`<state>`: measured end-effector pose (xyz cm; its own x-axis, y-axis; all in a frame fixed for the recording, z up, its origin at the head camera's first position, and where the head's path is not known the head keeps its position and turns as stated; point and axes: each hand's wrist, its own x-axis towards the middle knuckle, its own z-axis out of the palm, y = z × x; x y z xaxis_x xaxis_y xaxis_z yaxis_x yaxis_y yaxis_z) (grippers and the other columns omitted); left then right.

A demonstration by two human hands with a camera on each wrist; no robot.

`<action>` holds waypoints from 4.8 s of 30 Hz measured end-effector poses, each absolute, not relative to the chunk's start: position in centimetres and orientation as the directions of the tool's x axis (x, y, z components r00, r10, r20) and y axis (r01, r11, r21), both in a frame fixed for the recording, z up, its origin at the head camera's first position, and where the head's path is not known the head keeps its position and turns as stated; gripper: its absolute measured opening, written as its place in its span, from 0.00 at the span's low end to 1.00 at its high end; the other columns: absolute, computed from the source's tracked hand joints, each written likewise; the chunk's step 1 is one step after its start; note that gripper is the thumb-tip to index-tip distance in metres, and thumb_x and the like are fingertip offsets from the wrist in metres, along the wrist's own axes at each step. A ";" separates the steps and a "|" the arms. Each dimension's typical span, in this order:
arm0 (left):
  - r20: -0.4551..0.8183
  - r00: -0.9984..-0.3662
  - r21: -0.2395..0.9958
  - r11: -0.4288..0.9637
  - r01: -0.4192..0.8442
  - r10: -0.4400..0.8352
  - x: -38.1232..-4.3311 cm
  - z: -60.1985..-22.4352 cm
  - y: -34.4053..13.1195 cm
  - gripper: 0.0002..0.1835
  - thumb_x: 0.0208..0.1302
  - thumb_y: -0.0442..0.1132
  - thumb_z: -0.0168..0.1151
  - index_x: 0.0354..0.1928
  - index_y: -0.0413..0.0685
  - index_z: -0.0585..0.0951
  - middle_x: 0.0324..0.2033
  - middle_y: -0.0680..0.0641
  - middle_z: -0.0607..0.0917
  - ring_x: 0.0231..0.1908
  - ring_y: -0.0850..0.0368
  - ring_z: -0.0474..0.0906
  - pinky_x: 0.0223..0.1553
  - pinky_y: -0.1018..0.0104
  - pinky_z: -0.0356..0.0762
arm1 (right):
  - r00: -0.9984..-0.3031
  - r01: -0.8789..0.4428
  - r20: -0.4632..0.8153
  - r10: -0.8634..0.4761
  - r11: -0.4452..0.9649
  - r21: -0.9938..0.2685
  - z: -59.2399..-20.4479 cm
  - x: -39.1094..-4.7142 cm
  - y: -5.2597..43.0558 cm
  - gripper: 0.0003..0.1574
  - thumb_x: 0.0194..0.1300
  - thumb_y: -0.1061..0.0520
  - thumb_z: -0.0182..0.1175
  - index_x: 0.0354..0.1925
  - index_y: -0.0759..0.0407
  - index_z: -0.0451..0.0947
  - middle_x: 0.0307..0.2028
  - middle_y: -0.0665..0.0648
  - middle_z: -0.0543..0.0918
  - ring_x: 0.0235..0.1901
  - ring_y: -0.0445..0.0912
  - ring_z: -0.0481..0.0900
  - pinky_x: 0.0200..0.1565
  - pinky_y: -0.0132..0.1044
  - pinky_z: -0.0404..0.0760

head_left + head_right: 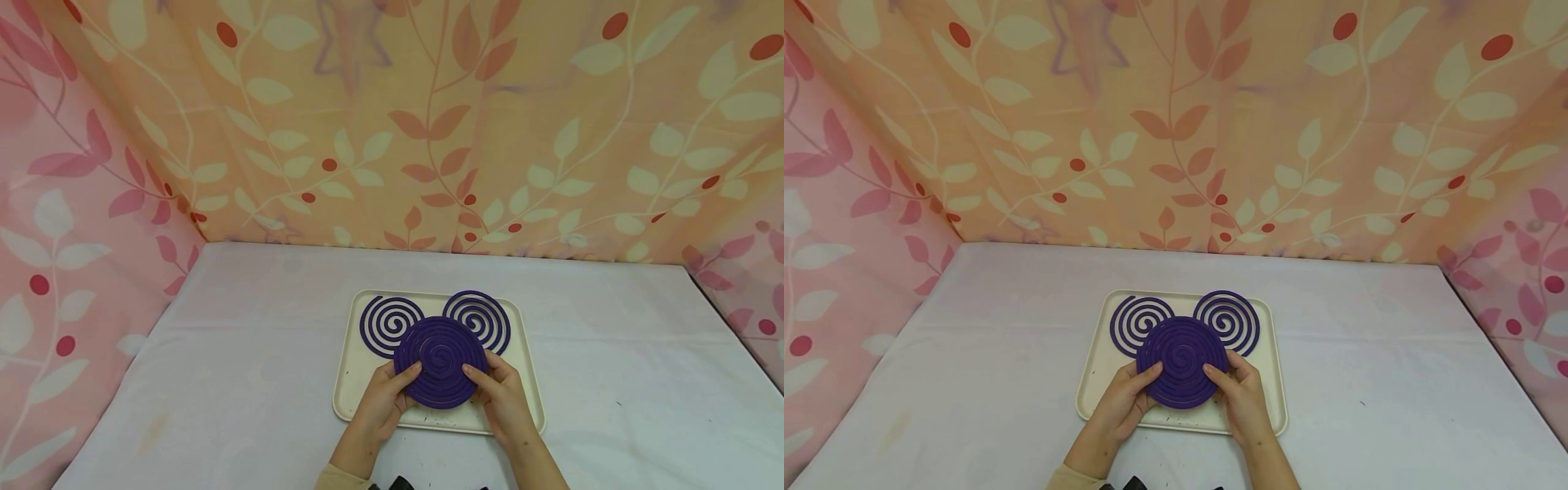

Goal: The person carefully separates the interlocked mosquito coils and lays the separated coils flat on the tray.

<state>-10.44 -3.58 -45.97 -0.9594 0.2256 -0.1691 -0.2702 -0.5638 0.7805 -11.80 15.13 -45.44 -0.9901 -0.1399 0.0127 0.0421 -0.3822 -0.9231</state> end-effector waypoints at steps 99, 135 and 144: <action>-0.185 -0.980 0.856 -0.478 -0.198 0.074 -10.9 -45.4 -5.7 0.16 0.70 0.32 0.49 0.52 0.23 0.73 0.32 0.47 0.86 0.32 0.59 0.84 0.35 0.66 0.83 | -0.999 -0.037 0.033 0.017 -0.332 -0.943 -45.3 -12.1 15.3 0.18 0.56 0.76 0.57 0.35 0.56 0.82 0.30 0.49 0.82 0.28 0.36 0.77 0.28 0.25 0.78; -0.185 -0.975 0.865 -0.450 -0.220 0.120 -10.9 -45.4 -5.3 0.15 0.68 0.30 0.51 0.52 0.27 0.76 0.30 0.52 0.85 0.29 0.63 0.81 0.30 0.71 0.80 | -1.000 0.025 -0.025 0.000 -0.247 -0.969 -45.3 -12.2 15.2 0.11 0.59 0.72 0.58 0.29 0.57 0.81 0.24 0.52 0.85 0.22 0.40 0.81 0.24 0.29 0.80; -0.153 -0.978 0.889 -0.412 -0.198 0.142 -10.8 -45.7 -5.1 0.15 0.68 0.33 0.54 0.51 0.27 0.76 0.30 0.51 0.86 0.28 0.62 0.82 0.30 0.70 0.81 | -0.999 0.035 -0.032 -0.015 -0.289 -0.957 -45.2 -12.2 15.1 0.12 0.61 0.70 0.58 0.30 0.55 0.82 0.24 0.52 0.85 0.22 0.40 0.81 0.25 0.31 0.81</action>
